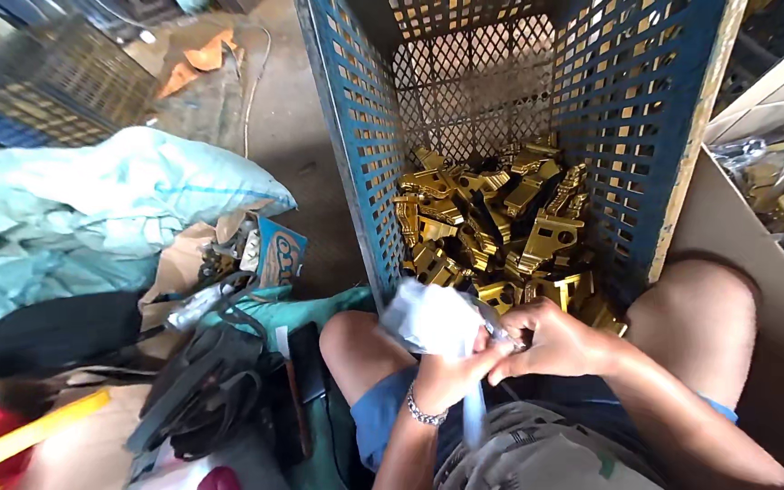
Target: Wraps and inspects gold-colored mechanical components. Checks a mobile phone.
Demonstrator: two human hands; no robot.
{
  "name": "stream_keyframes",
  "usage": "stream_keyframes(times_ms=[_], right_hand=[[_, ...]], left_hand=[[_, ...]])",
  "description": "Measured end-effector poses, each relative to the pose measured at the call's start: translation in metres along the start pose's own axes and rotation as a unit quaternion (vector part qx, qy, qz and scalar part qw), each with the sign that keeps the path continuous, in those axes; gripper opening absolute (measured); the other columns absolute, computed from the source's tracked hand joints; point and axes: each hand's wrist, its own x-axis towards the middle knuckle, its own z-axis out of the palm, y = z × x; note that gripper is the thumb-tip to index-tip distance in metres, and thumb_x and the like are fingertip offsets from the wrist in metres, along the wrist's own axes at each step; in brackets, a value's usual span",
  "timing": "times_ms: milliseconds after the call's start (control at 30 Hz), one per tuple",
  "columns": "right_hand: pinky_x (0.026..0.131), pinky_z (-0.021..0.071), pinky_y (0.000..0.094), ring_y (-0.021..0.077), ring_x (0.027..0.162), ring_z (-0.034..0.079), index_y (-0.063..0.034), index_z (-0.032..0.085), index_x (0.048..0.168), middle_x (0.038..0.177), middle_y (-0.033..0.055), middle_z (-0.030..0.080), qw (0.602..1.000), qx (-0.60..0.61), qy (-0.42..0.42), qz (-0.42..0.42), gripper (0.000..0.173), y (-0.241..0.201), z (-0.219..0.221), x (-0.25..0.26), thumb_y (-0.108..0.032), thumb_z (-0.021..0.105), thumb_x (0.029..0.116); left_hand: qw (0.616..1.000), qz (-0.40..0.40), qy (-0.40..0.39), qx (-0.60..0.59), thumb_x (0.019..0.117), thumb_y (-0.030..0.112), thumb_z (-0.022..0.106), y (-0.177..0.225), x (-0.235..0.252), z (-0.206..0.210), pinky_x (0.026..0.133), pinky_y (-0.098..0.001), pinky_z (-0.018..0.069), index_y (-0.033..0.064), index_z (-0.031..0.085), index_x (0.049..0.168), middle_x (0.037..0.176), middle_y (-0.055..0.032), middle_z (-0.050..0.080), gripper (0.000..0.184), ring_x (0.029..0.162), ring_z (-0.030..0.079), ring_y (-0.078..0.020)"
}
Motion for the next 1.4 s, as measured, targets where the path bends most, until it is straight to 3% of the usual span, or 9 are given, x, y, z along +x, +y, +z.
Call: stream_keyframes(times_ms=[167,267,367,533,633,767,900,1133,1400], right_hand=[[0.087,0.0573,0.053,0.0347,0.093,0.071,0.0095,0.067,0.116,0.106,0.0258,0.071,0.923,-0.19,0.16,0.294,0.039,0.03,-0.079,0.004,-0.027,0.066,0.1008],[0.076,0.0592,0.0471,0.0314,0.083,0.07,0.0066,0.041,0.145,0.115,0.0271,0.063,0.829,-0.188,0.221,0.478,0.064,0.063,-0.093,0.028,-0.041,0.056,0.1055],[0.1,0.048,0.0586,0.0429,0.114,0.063,0.0082,0.045,0.145,0.128,0.0322,0.06,0.83,-0.121,0.354,0.414,0.07,0.081,-0.085,0.028,-0.028,0.076,0.0937],[0.08,0.0584,0.0321,0.0087,0.088,0.068,-0.0125,0.064,0.109,0.095,-0.0015,0.071,0.819,0.255,0.504,0.104,0.018,0.048,-0.088,-0.003,-0.014,0.052,0.0959],[0.082,0.0616,0.0552,0.0269,0.095,0.073,-0.0172,0.068,0.115,0.105,0.0076,0.073,0.805,0.43,0.407,-0.043,0.036,0.024,-0.101,-0.022,-0.043,0.064,0.0905],[0.066,0.0635,0.0303,0.0135,0.077,0.073,-0.0206,0.064,0.137,0.102,0.0018,0.076,0.949,0.282,0.137,0.043,0.057,-0.005,-0.092,-0.031,-0.039,0.079,0.0853],[0.087,0.06,0.0234,0.0034,0.095,0.07,-0.0019,0.064,0.125,0.109,0.0011,0.073,0.989,-0.001,0.06,0.133,0.049,-0.007,-0.041,-0.008,-0.022,0.08,0.0835],[0.079,0.0563,0.0604,0.0446,0.089,0.072,0.0077,0.05,0.133,0.105,0.0262,0.07,0.942,-0.285,-0.004,0.178,0.054,0.013,0.017,0.01,-0.022,0.068,0.0916],[0.103,0.052,0.0318,0.0162,0.122,0.06,0.0,0.039,0.152,0.14,0.0161,0.057,0.96,0.138,0.02,0.245,0.084,0.009,-0.005,0.034,-0.011,0.078,0.0788]], left_hand=[[0.973,0.045,0.179,0.139,0.0722,-0.006,0.07,-0.016,0.009,-0.02,0.079,-0.0183,0.0564,-0.0065,0.064,0.099,0.087,0.0031,0.069,0.028,0.083,0.066,0.0003],[0.97,0.063,0.2,0.121,0.0789,-0.005,0.067,-0.017,0.014,-0.017,0.078,-0.0217,0.0577,-0.0086,0.064,0.105,0.096,-0.0024,0.074,0.026,0.086,0.069,-0.0039],[0.967,0.101,0.202,0.12,0.0811,-0.004,0.07,-0.015,0.018,-0.006,0.083,-0.0198,0.0573,-0.0092,0.064,0.104,0.093,-0.0005,0.073,0.024,0.088,0.068,-0.0015],[0.942,0.184,0.188,0.208,0.0821,0.006,0.079,-0.008,0.024,-0.01,0.088,-0.0203,0.0576,-0.0045,0.07,0.098,0.092,-0.001,0.074,0.021,0.091,0.069,-0.0019],[0.942,0.187,0.177,0.216,0.0828,0.005,0.077,-0.013,0.029,-0.005,0.088,-0.0196,0.0572,-0.0058,0.069,0.098,0.091,-0.0027,0.074,0.02,0.09,0.07,-0.0017],[0.952,0.171,0.175,0.184,0.081,0.005,0.079,-0.017,0.03,0.006,0.088,-0.0227,0.0587,-0.0068,0.068,0.099,0.091,-0.0046,0.074,0.024,0.089,0.07,-0.0045],[0.987,-0.001,0.162,-0.006,0.0804,-0.002,0.076,0.003,0.024,0.027,0.08,-0.0219,0.0586,-0.0057,0.064,0.103,0.089,-0.0025,0.072,0.026,0.084,0.069,-0.0049],[0.989,0.041,0.118,0.073,0.0853,-0.002,0.072,0.0,0.018,0.016,0.088,-0.0239,0.0579,-0.0081,0.066,0.102,0.093,-0.0046,0.073,0.019,0.091,0.069,-0.005],[0.955,0.091,0.153,0.237,0.0862,0.013,0.073,-0.018,0.029,0.017,0.088,-0.0289,0.0585,-0.0128,0.067,0.107,0.096,-0.0154,0.073,0.034,0.093,0.071,-0.0115]])
